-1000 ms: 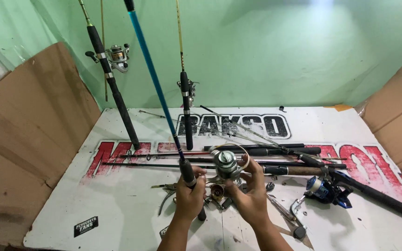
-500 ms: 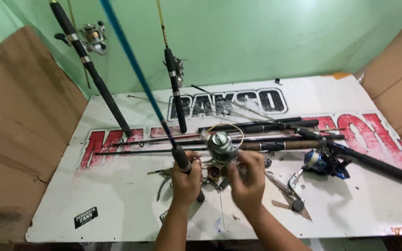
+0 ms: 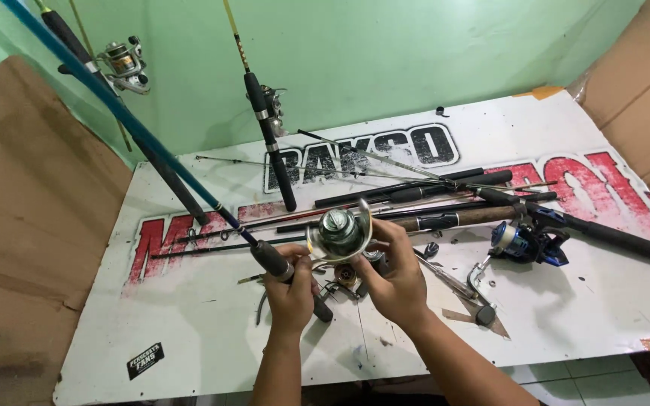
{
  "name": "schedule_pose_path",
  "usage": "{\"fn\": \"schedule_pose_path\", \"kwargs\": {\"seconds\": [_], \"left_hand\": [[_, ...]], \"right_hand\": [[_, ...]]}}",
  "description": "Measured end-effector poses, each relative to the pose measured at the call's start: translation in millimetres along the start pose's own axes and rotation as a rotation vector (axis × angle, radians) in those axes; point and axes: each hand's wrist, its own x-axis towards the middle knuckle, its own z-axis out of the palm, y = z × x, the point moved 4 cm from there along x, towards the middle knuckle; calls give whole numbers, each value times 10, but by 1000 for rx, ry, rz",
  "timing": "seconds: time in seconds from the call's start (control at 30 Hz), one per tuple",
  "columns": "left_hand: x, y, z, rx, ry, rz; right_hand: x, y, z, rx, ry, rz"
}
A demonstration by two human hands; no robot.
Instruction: The person disassembles and inspects parts of a spinning fishing reel on a workspace with multiple fishing rods.
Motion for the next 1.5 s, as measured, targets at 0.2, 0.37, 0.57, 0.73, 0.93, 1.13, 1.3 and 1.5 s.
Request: {"fn": "schedule_pose_path", "kwargs": {"seconds": [0.2, 0.37, 0.57, 0.73, 0.93, 1.13, 1.3, 1.5], "left_hand": [[3, -78, 5, -1, -14, -34], [-4, -32, -16, 8, 13, -6], [43, -53, -34, 4, 30, -48], [34, -28, -32, -29, 29, -39], [4, -49, 10, -7, 4, 3], [27, -32, 40, 46, -15, -22], [41, 87, 42, 49, 7, -24], [115, -129, -112, -92, -15, -24]], "right_hand": [[-77, 237, -17, 149, -47, 101], [-184, 197, -14, 69, 48, -13], [-504, 65, 96, -293, -58, -411], [-255, 61, -81, -180, 202, -119], [-26, 3, -39, -45, 63, -85], [-66, 230, -32, 215, 78, 193], [-343, 317, 20, -262, 91, -329], [-468, 575, -15, -208, 78, -217]]}}
